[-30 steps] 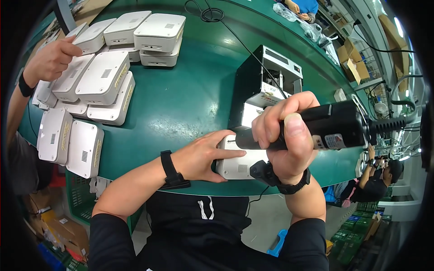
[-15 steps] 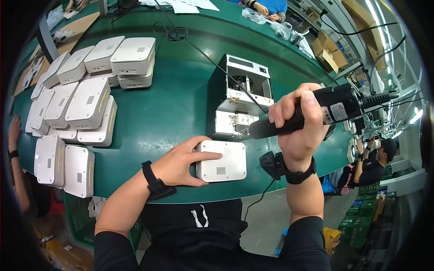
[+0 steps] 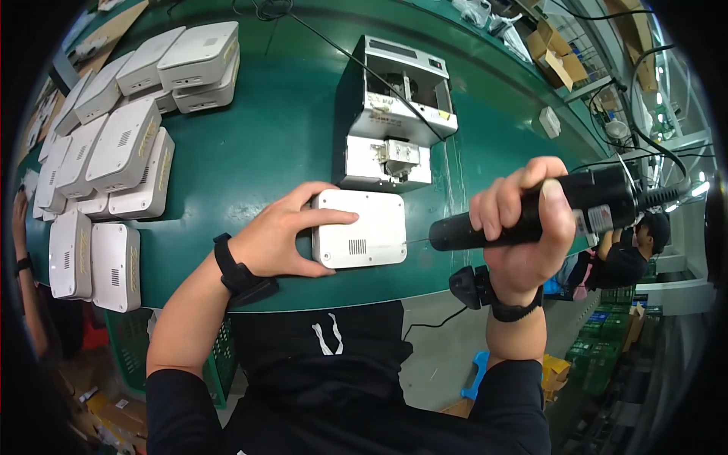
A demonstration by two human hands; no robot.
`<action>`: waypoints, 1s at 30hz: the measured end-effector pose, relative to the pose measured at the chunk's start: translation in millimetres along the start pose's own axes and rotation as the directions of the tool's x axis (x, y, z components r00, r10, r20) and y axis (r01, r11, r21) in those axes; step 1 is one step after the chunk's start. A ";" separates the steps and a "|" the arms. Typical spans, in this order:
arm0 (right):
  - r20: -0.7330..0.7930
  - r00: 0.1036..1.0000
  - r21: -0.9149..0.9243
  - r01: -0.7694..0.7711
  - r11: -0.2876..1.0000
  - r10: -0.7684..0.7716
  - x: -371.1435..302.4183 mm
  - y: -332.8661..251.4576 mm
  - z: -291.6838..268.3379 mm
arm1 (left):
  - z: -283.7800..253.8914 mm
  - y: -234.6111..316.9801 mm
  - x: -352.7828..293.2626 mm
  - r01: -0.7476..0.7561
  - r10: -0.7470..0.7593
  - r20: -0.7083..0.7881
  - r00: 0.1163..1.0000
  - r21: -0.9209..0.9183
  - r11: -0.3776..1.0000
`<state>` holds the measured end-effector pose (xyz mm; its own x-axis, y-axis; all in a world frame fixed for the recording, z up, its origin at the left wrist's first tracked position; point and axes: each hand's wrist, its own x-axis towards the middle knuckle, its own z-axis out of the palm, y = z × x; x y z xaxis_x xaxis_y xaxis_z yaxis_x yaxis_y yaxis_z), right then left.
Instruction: The person picks up a white box, places it on the table, and uses a power screwdriver to drive screws into it. They then turn the box over, place it on a stack, and repeat the process with another box.
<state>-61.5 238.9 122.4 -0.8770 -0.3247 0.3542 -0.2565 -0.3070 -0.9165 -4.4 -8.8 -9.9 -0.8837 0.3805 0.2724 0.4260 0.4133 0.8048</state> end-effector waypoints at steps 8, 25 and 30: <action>-0.012 1.000 -0.092 0.008 0.996 -0.009 -25.5 16.1 -11.8 | 6.4 0.0 1.4 0.017 -0.017 -0.003 1.000 0.014 1.000; -0.024 0.997 -0.012 -0.075 0.997 0.075 -8.0 21.7 -8.3 | 4.2 -3.4 -1.7 0.010 -0.011 -0.020 1.000 -0.044 0.999; -0.052 0.984 0.023 0.173 0.985 -0.171 40.4 17.9 16.6 | 5.5 1.5 -5.3 0.008 -0.009 -0.007 1.000 -0.034 0.999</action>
<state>-94.7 205.5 123.4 -0.8400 -0.2207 0.4957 -0.3945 -0.3790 -0.8371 1.9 -5.6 -13.0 -0.8888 0.3708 0.2694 0.4118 0.3880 0.8246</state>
